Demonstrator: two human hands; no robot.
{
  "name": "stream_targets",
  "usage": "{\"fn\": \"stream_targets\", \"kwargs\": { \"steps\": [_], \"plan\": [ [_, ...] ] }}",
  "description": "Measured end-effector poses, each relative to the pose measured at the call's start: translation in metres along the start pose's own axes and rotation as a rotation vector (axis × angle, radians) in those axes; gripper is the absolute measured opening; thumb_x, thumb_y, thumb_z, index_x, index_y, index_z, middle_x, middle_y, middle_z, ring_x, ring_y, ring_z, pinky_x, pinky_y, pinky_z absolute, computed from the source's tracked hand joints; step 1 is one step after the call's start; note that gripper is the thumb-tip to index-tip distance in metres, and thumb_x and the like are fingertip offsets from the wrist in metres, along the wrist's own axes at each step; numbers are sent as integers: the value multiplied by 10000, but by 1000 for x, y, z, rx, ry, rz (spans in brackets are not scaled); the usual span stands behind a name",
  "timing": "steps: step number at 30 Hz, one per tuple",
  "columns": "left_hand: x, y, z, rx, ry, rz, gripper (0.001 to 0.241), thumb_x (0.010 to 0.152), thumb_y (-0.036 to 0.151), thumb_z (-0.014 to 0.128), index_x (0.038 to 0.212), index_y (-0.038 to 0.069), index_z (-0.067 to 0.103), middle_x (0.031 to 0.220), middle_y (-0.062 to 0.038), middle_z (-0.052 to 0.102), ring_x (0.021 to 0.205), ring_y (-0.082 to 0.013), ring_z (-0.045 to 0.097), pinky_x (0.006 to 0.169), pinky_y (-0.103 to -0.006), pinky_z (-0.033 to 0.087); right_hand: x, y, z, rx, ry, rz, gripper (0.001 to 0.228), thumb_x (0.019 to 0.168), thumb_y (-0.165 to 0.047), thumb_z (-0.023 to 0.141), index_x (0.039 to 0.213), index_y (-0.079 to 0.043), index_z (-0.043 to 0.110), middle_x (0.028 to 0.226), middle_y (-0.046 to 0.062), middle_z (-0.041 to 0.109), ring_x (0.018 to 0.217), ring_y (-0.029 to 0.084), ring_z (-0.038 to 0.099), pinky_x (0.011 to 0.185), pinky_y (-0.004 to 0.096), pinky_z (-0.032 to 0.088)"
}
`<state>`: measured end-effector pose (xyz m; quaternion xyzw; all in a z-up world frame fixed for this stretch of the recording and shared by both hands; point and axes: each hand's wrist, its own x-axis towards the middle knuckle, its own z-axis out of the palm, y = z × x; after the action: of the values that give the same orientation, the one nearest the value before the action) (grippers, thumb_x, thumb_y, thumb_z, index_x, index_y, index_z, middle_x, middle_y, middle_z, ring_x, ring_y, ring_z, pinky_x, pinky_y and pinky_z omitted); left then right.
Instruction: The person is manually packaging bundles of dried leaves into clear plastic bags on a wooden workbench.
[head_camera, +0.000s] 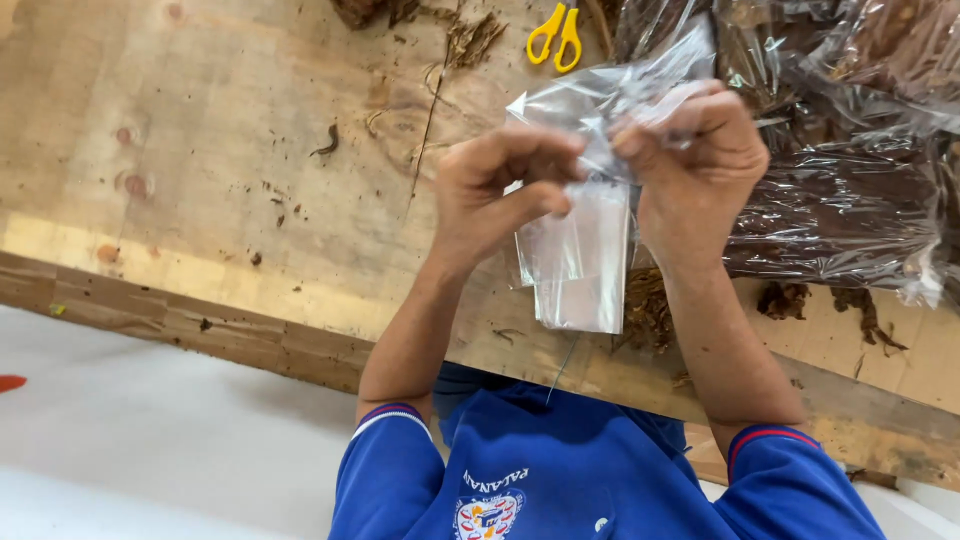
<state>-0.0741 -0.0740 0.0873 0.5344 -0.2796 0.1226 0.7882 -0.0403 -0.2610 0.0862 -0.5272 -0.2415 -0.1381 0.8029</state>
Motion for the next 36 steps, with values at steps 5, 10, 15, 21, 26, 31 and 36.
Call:
{"fn": "stream_targets", "kwargs": {
  "steps": [5,10,15,21,26,31,36],
  "plan": [
    [4,-5,3,209,187,-111,374,909,310,847,1205,144,691,1020,42,556,904,-31,569,759,-164,467,-11,2,11,-122,-166,208,221,914,-67,849,1021,-81,656,1035,42,714,1011,146,698,952,281,614],
    [7,-18,-5,391,239,-130,58,1005,182,696,1033,163,648,986,25,628,798,-76,582,674,-179,533,-1,5,6,24,-282,456,130,964,-5,771,1034,-71,683,1103,69,695,980,140,702,897,224,655],
    [2,-43,-19,733,353,-106,138,1051,235,592,1101,107,608,952,-18,661,828,-130,635,723,-255,572,7,16,-6,247,-70,597,36,1069,-56,638,1097,-73,621,1080,104,740,1027,211,734,974,317,629],
    [8,-51,-26,648,446,-242,146,1068,238,503,1067,93,515,889,-50,603,707,-167,626,593,-286,564,11,24,-28,605,120,742,157,1065,-193,652,1076,-37,634,882,73,643,763,187,620,667,355,530],
    [9,-55,-34,-260,561,-273,207,1042,213,559,983,16,538,782,-177,712,634,-250,716,576,-378,658,16,16,-12,206,8,838,335,921,174,527,983,-155,553,729,-27,527,546,83,412,476,220,357],
    [7,-45,-40,-377,391,-373,227,1061,196,603,1104,-23,561,843,-217,744,503,-168,603,410,-259,498,-2,37,-26,-513,-314,337,263,1059,144,720,1013,-91,613,994,32,592,722,69,458,632,180,422],
    [10,-30,-23,8,55,-478,446,946,237,759,1270,56,512,892,-52,633,747,-118,596,559,-196,457,2,44,-32,-908,-166,-167,171,1083,206,675,1031,62,750,1021,117,475,956,272,465,750,351,454]
  ]
}}
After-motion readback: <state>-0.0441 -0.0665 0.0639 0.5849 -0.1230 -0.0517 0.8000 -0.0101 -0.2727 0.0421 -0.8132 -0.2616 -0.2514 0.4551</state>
